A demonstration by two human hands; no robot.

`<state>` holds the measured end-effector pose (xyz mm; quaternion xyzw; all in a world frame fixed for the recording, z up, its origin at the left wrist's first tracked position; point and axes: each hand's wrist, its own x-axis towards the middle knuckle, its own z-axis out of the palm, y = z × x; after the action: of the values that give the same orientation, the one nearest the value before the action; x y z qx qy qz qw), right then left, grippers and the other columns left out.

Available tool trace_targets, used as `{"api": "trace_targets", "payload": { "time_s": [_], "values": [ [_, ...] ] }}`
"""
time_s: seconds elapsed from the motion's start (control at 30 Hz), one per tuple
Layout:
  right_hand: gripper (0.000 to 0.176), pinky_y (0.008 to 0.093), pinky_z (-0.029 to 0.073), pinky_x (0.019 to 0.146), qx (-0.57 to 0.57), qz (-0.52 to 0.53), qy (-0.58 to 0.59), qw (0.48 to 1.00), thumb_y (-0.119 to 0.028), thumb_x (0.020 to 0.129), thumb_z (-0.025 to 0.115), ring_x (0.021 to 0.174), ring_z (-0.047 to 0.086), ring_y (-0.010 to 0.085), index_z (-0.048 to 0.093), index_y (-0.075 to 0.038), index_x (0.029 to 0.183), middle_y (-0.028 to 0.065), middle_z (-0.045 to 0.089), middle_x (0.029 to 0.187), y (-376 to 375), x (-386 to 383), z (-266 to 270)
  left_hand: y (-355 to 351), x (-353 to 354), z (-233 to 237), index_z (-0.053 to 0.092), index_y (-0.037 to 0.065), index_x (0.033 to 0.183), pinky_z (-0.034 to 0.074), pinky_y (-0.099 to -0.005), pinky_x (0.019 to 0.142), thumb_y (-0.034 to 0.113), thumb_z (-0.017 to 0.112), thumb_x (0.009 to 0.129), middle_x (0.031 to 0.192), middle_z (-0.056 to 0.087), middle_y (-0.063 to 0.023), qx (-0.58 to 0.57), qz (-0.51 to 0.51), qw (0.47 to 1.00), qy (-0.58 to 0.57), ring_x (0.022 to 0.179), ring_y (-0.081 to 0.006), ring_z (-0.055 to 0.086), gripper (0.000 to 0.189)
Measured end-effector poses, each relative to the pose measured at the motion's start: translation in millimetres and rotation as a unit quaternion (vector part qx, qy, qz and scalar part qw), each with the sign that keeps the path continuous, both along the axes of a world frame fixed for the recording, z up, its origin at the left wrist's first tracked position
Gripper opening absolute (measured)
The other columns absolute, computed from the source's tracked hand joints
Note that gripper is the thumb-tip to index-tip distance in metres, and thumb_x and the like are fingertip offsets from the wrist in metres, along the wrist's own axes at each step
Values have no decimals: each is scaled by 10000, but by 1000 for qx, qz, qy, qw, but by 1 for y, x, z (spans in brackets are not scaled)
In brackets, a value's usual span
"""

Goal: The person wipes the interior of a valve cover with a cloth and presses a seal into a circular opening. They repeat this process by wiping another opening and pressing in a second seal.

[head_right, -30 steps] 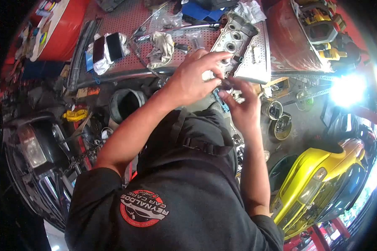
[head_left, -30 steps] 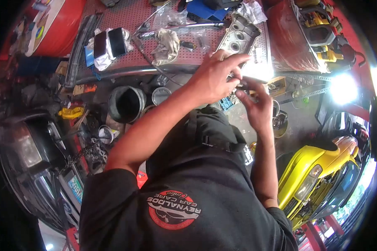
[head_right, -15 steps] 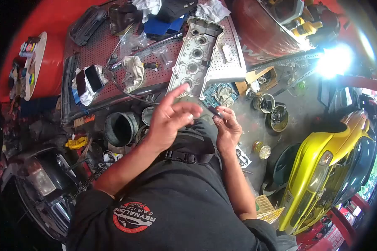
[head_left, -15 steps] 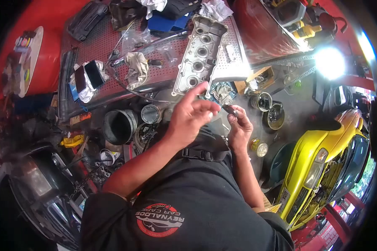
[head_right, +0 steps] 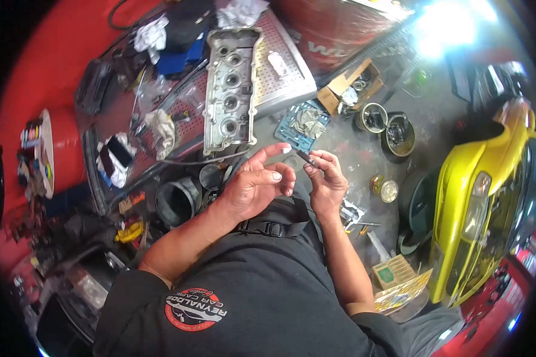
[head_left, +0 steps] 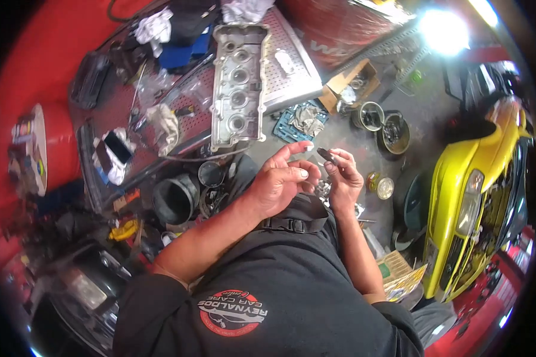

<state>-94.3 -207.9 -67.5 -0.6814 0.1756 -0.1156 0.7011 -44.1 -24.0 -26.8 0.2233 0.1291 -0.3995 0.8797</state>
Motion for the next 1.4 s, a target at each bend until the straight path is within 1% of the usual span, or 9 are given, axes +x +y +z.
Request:
{"api": "trace_targets", "payload": {
  "time_s": [0.17,0.37,0.57,0.67,0.83,0.93,1.03,1.17,1.4],
  "values": [
    [235,328,474,975,-118,-80,-16,990,29,823,784,1074,633,200,754,-35,1047,89,691,1123,5,-11,8,-8,16,6,305,67,1509,487,-424,872,66,634,869,1033,658,-176,-9,-93,996,-8,935,-260,627,720],
    [233,335,487,961,-129,-147,14,981,27,822,783,1080,630,207,756,-38,1044,88,689,1106,43,-15,12,14,33,9,267,57,1534,481,-420,868,74,639,865,1021,663,-172,-3,-166,986,-25,924,-262,630,766],
    [193,338,500,921,-193,-190,24,962,9,827,785,1040,641,215,757,-36,1014,90,695,1073,92,-9,15,51,49,2,276,50,1541,488,-402,854,66,637,862,1023,666,-172,-8,-230,972,-37,924,-243,637,769],
    [180,333,499,904,-242,-215,70,943,-13,832,787,1015,645,219,753,-35,1007,85,702,1035,107,-11,17,64,51,3,281,51,1550,499,-389,843,55,633,861,1021,668,-170,0,-261,964,-57,918,-231,640,773],
    [160,344,482,834,-293,-225,36,929,-24,831,781,927,631,234,738,-41,984,79,711,988,119,-10,17,72,56,1,298,65,1559,514,-376,840,23,615,859,1017,681,-174,21,-302,948,-98,923,-224,646,770],
    [163,345,480,847,-360,-207,44,909,-27,832,782,932,631,234,740,-42,989,77,710,989,117,-11,20,74,59,0,306,67,1557,516,-369,837,21,612,858,1015,685,-181,32,-311,941,-134,934,-223,650,764],
    [171,346,477,866,-353,-211,55,910,-25,826,784,944,633,238,743,-46,991,75,710,995,117,-11,24,76,63,1,304,68,1555,517,-381,841,24,615,863,1023,679,-182,41,-300,940,-154,937,-235,653,760],
    [178,352,475,883,-308,-227,50,923,-32,821,789,956,634,241,745,-45,992,72,711,1004,119,-12,23,76,66,-13,314,74,1540,507,-423,862,82,652,868,1047,667,-180,-27,-270,962,-18,931,-268,651,753],
    [174,373,454,908,-369,-187,48,909,-61,818,796,968,631,248,745,-61,984,65,711,1001,112,-10,22,72,62,-13,314,70,1541,494,-436,882,105,664,863,1038,670,-168,-60,-263,962,30,919,-269,647,763]
  ]
}}
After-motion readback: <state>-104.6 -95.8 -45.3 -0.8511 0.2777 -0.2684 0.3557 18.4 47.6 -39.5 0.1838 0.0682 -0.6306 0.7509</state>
